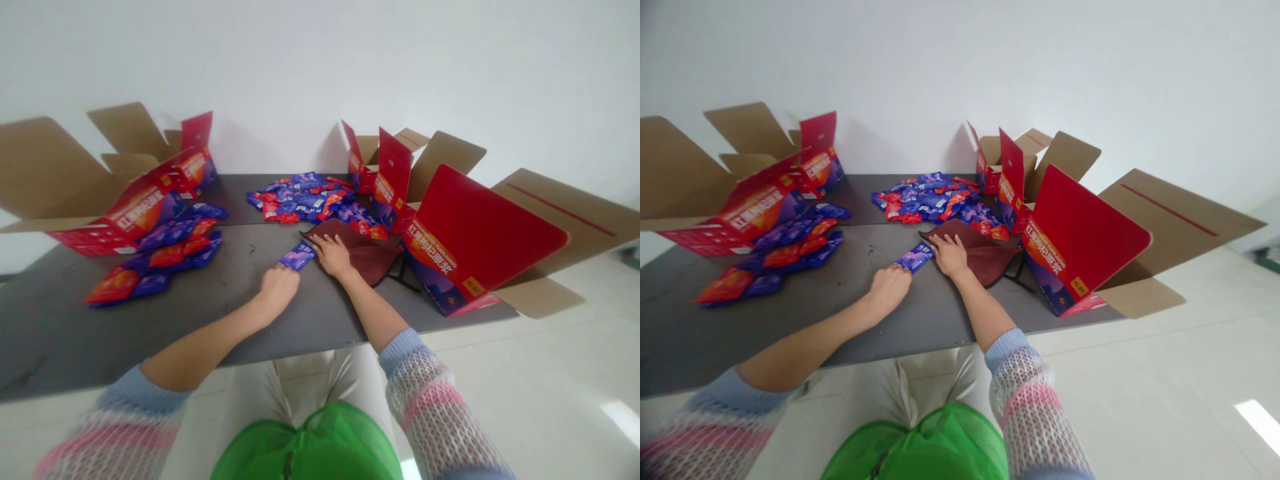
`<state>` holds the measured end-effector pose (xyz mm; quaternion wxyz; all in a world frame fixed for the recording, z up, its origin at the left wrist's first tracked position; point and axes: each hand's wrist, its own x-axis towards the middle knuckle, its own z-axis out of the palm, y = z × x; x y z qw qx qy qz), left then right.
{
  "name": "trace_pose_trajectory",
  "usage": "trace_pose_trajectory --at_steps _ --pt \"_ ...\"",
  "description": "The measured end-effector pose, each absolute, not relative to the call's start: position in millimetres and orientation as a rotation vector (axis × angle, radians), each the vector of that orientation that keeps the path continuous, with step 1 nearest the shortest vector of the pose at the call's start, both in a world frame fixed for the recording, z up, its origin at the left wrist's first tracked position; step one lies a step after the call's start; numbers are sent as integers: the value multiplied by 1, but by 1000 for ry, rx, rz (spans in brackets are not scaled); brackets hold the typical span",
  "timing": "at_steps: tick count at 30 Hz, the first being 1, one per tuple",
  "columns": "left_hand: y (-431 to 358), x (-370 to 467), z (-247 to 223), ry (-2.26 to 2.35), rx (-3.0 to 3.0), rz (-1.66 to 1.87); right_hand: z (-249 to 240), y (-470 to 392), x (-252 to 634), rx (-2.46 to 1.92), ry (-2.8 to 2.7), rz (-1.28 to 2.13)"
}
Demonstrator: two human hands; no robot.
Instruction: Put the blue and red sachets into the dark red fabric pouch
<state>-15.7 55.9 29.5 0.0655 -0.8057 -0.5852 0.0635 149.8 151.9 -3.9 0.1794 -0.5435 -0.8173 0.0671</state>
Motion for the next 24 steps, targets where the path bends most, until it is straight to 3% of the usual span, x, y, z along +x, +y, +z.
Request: trace_pose_trajectory --at_steps 5,12,24 --pt "60 -19 30 -1779 -2444 204 7 140 167 -1528 -2095 437" --pt "58 -20 34 -1791 -2451 209 5 119 135 -837 -2545 498" --pt "57 -14 29 -1792 -2412 252 -5 152 150 -1089 -2566 365"
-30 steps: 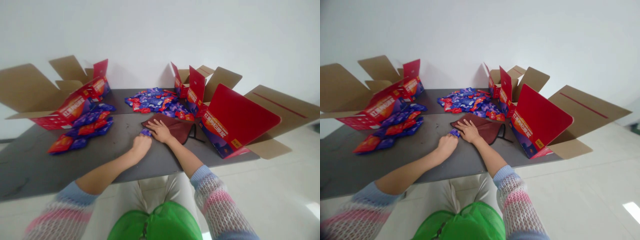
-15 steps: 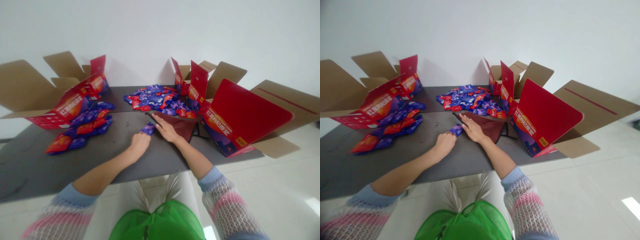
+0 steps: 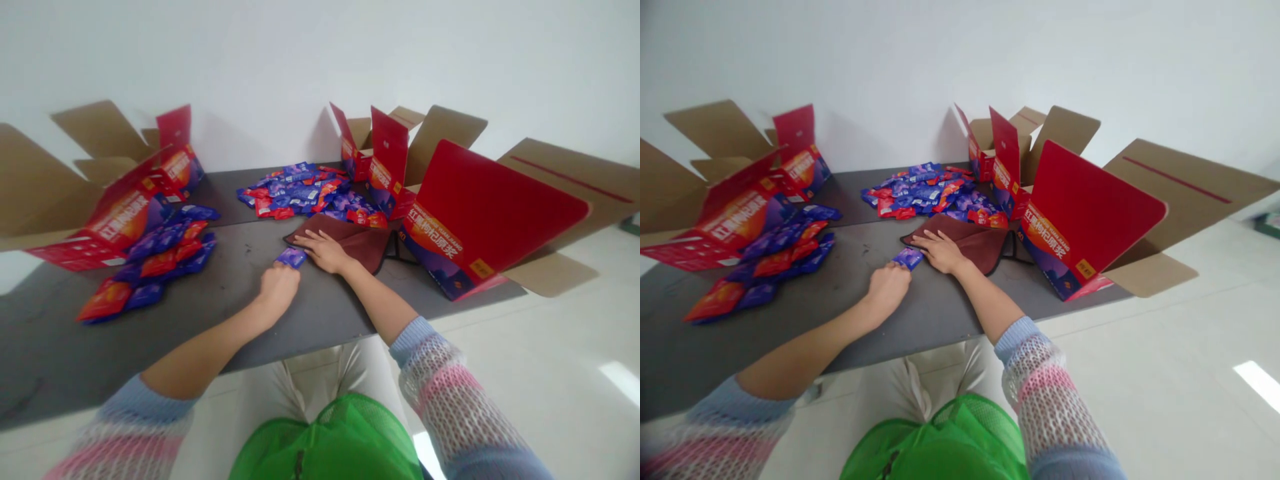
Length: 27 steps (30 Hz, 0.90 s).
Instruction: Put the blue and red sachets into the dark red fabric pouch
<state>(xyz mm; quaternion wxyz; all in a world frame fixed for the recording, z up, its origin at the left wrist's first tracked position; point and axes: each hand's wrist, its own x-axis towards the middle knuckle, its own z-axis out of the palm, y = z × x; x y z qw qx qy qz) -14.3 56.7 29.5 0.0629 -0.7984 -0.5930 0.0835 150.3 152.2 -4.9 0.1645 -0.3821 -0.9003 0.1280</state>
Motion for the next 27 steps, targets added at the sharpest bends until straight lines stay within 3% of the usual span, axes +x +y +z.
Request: trace_pose_trajectory --at_steps 6,14,21,27 --pt "54 -11 32 -1777 -2402 277 -5 158 160 -1268 -2464 330" --pt "59 -15 28 -1784 -2419 228 9 130 163 -1238 -2152 539" --pt "56 -14 32 -1777 -2438 188 0 118 129 -793 -2555 611" --pt "57 -13 32 -1798 -2452 202 0 131 134 -1087 -2560 552"
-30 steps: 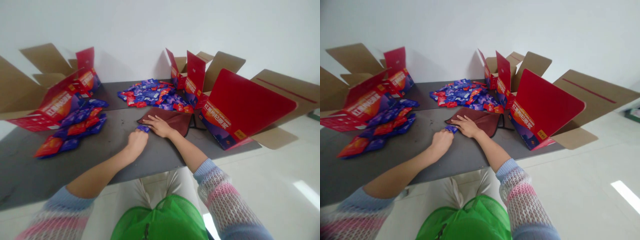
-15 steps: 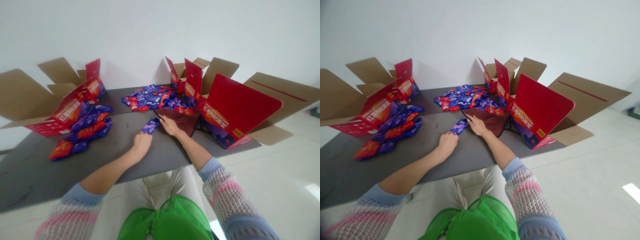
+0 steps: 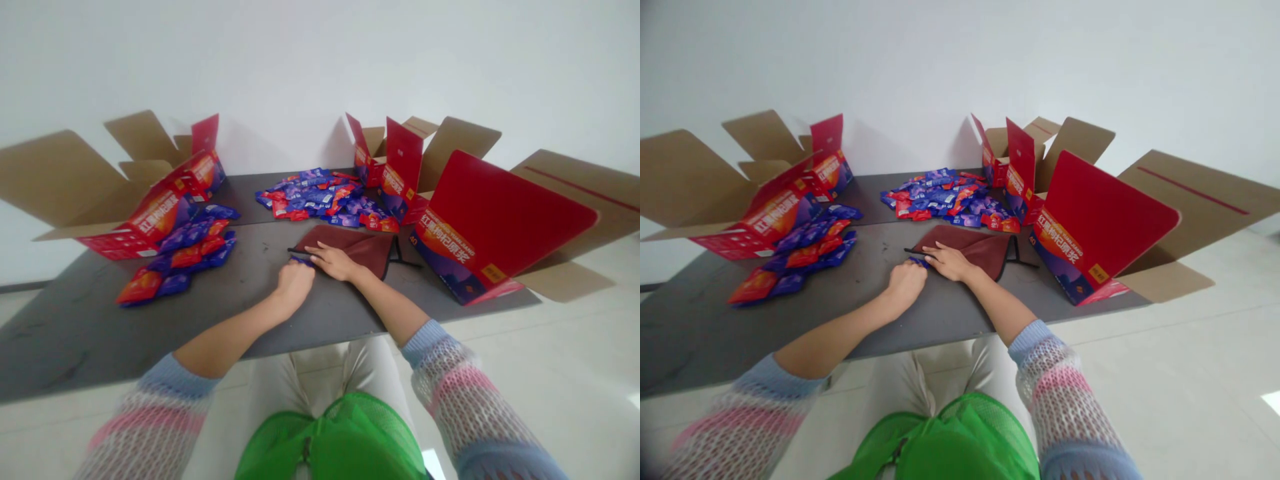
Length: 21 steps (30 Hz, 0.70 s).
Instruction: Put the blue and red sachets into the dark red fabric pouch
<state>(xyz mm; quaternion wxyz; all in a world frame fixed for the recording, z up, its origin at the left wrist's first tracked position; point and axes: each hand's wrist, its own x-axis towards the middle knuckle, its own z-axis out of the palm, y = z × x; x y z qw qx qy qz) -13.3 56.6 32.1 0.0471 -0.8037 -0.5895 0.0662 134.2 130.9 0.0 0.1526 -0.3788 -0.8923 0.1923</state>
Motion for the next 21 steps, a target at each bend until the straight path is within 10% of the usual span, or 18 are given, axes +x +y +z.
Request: trace_pose_trajectory --at_steps 13,21 --pt "53 -12 30 -1781 -2420 251 17 148 169 -1762 -2108 224" --pt "52 -8 26 -1772 -2423 223 15 118 150 -1184 -2296 433"
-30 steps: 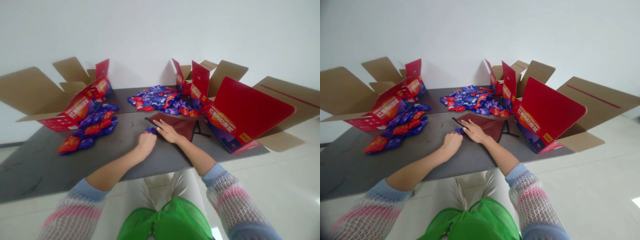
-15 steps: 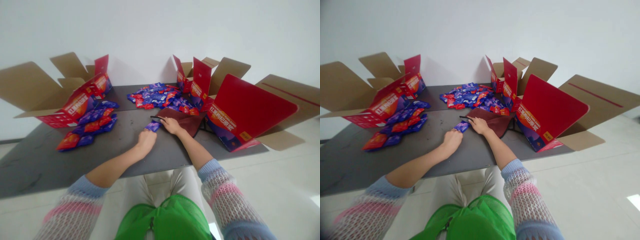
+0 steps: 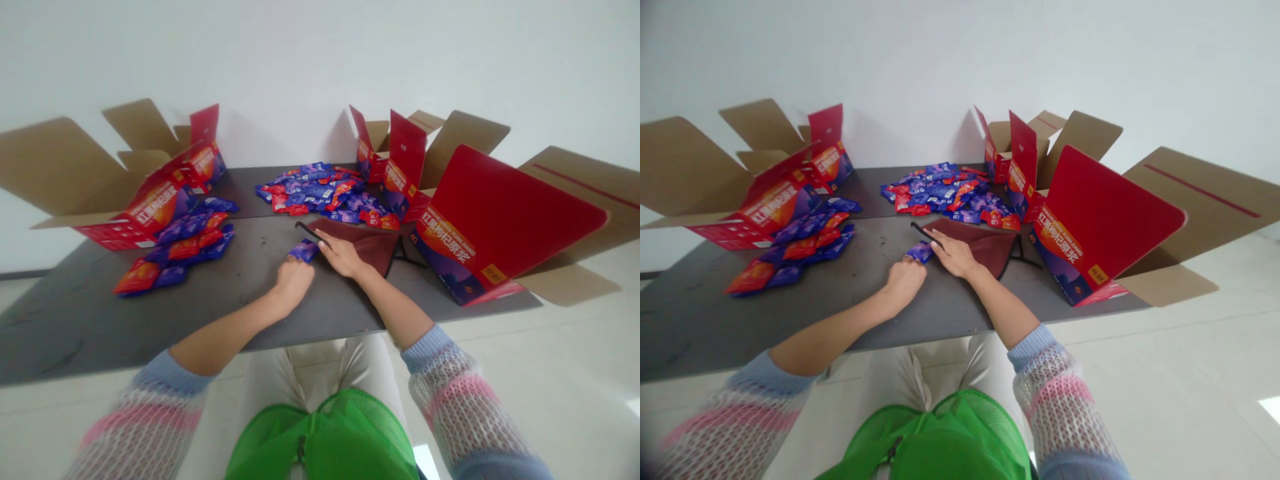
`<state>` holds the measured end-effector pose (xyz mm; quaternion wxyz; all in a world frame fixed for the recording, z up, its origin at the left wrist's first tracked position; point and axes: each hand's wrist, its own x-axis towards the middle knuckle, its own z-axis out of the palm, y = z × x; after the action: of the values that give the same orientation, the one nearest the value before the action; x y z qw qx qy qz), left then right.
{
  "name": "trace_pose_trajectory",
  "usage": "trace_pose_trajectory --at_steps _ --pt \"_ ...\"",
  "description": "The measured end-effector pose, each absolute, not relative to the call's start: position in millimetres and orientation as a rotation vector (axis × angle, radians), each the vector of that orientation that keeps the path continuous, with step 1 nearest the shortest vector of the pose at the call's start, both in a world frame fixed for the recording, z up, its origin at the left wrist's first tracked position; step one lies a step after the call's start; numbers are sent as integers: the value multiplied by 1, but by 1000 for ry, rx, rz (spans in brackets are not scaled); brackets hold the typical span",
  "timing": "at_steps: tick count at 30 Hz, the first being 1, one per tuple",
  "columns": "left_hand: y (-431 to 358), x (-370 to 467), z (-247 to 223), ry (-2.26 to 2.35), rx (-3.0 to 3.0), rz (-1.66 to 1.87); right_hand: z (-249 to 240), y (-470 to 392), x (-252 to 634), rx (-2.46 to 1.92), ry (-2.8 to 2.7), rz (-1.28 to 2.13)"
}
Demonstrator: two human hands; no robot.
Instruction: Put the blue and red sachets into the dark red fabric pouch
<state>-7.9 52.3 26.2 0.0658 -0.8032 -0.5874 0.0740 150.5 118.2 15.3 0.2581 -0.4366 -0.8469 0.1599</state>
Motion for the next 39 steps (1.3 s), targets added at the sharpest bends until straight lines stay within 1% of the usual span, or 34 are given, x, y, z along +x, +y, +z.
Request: trace_pose_trajectory --at_steps 2,4,9,13,17,21,23,24,28,31,35,39 --pt "53 -7 26 -1775 -2417 198 11 114 140 -936 -2381 433" --pt "54 -7 25 -1772 -2412 180 6 114 132 -804 -2462 441" --pt "55 -9 24 -1740 -2427 241 -3 127 130 -938 -2567 572" --pt "55 -10 21 -1699 -2403 242 -2 141 138 -1027 -2565 520" --pt "55 -10 20 -1692 -2409 226 2 150 145 -1251 -2497 359" --pt "54 -10 21 -1711 -2418 235 8 153 156 -1776 -2156 104" --pt "54 -11 23 -1713 -2422 243 12 153 162 -1925 -2036 119" --pt "54 -11 23 -1708 -2423 243 14 152 165 -1929 -2028 163" --pt "53 -12 22 -1685 -2425 242 17 141 168 -1735 -2011 421" --pt "54 -13 20 -1664 -2432 228 18 127 158 -1418 -2038 560" --pt "55 -12 19 -1677 -2423 173 15 113 137 -989 -2314 504" --pt "54 -9 23 -1723 -2435 175 9 117 128 -974 -2571 539"
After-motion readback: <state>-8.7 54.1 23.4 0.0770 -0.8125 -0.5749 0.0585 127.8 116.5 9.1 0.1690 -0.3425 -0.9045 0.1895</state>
